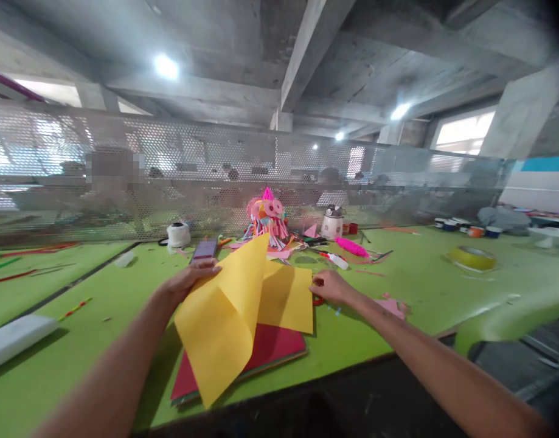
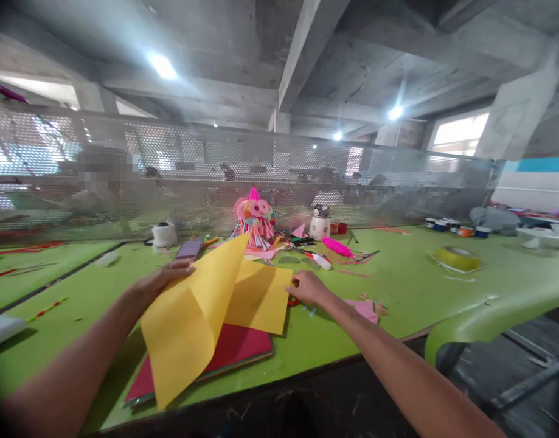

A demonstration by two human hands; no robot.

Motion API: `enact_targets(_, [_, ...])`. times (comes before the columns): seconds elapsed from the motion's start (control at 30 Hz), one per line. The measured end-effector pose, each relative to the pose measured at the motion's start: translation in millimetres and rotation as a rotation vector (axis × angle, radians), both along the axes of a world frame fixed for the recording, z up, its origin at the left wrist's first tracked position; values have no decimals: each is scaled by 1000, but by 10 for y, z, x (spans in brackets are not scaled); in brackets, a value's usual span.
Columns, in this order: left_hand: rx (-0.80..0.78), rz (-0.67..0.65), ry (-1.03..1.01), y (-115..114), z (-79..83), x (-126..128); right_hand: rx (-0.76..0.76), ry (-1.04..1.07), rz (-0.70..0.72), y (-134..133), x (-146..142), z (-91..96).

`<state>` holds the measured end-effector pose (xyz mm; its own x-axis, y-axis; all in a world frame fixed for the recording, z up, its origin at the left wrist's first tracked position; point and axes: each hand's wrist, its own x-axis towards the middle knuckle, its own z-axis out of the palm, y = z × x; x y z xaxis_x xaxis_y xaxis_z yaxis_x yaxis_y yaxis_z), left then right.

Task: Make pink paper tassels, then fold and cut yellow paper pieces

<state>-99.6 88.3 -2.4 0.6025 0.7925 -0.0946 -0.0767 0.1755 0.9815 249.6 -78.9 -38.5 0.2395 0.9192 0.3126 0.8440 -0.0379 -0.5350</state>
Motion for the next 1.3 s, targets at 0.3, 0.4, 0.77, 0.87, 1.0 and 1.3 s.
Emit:
enact_targets(0.3, [4,26,-44,97,-74,-37,-427,-17,-16,-159,235,90])
enact_targets(0.4, [5,-52,-23,103,-96,-52,-470,17,-8,-282,347,90])
enact_targets(0.77, [-4,-129,-30,84,-116,-96,-254,581,49,-443,322,353])
enact_targets(0.87, [8,-103,-95,117,-135,-110,-240,537,125,-331,68,366])
enact_targets(1.0, [32,-42,-205,156,-106,-178,-348,330,265,-150,-414,325])
enact_targets(1.3, [80,-14,-318,0,164,-180,-332,-230,582,58,-649,406])
